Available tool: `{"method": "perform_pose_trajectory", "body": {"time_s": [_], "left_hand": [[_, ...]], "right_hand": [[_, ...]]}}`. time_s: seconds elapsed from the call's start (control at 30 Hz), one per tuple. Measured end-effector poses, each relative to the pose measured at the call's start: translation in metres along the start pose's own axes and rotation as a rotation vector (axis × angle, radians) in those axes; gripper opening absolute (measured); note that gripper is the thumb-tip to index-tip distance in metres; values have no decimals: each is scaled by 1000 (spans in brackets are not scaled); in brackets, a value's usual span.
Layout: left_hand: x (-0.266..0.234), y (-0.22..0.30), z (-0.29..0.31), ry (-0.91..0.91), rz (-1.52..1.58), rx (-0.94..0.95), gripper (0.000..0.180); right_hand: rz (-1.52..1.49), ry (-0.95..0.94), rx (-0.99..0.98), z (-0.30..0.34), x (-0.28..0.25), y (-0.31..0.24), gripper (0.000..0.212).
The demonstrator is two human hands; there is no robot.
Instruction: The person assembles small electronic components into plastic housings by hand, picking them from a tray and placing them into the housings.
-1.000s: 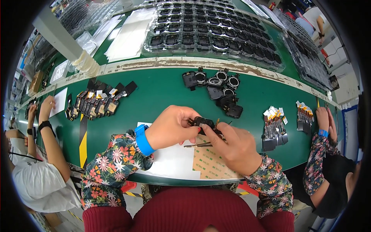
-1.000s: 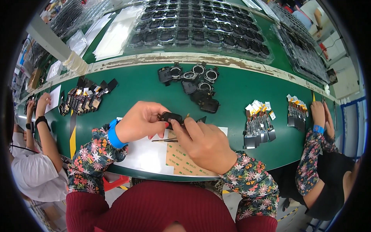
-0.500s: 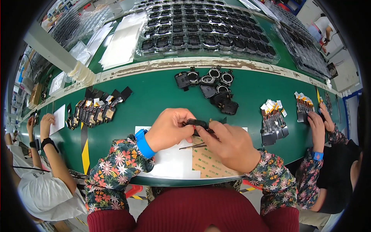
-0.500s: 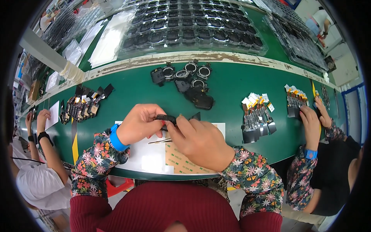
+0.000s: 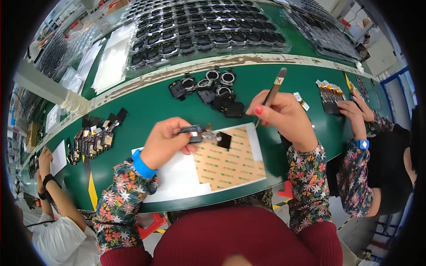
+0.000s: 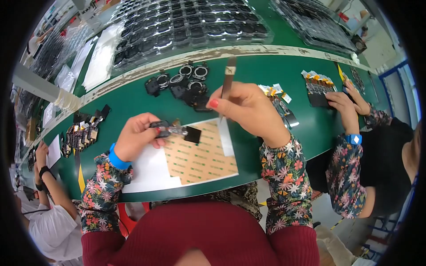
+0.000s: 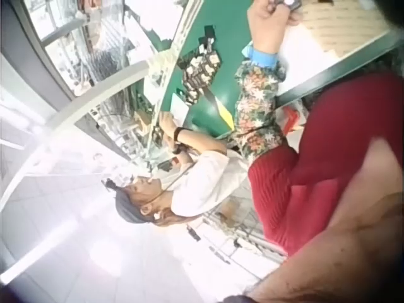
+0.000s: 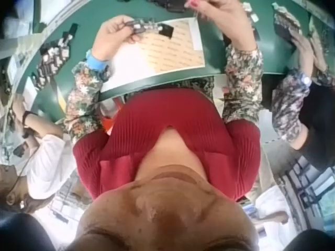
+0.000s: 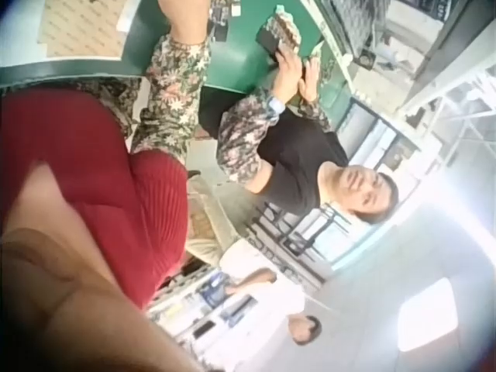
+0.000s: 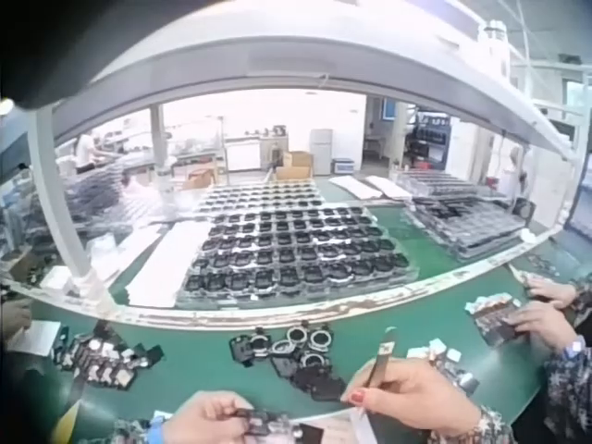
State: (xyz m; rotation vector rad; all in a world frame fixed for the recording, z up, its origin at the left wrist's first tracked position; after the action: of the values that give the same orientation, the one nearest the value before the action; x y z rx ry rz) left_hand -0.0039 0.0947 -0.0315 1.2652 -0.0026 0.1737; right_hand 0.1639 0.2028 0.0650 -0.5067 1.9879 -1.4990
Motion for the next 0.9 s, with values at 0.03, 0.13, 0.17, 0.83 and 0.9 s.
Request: {"method": "perform_pose_trajectory", "body": {"time_s": [0.03, 0.13, 0.17, 0.83, 0.9], "left_hand": [[-9, 0, 0, 44, -10, -6, 10], [-18, 0, -1, 117, 9, -41, 12], [-15, 5, -1, 121, 45, -58, 13], [56, -1, -22, -1, 167, 18, 11], [54, 0, -21, 21, 186, 35, 9]], "right_hand": [[-78, -56, 153, 5, 4, 15, 14], [-177, -166, 315, 18, 8, 39, 10], [-190, -226, 331, 22, 12, 40, 9], [-24, -358, 350, 29, 19, 54, 9], [-46, -395, 263, 27, 23, 51, 9]]}}
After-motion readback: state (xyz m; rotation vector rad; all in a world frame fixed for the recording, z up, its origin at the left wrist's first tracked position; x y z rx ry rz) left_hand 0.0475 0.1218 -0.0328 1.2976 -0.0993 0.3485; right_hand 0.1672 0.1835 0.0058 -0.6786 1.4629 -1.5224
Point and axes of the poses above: each hand's wrist, its own z-axis away from the middle knuckle, its own x-axis out of the palm, y = z × x, the point moved 10 cm from there along -z, towards the middle knuckle, and after that the axes turned 7 degrees about y, right-handed, at the moved point
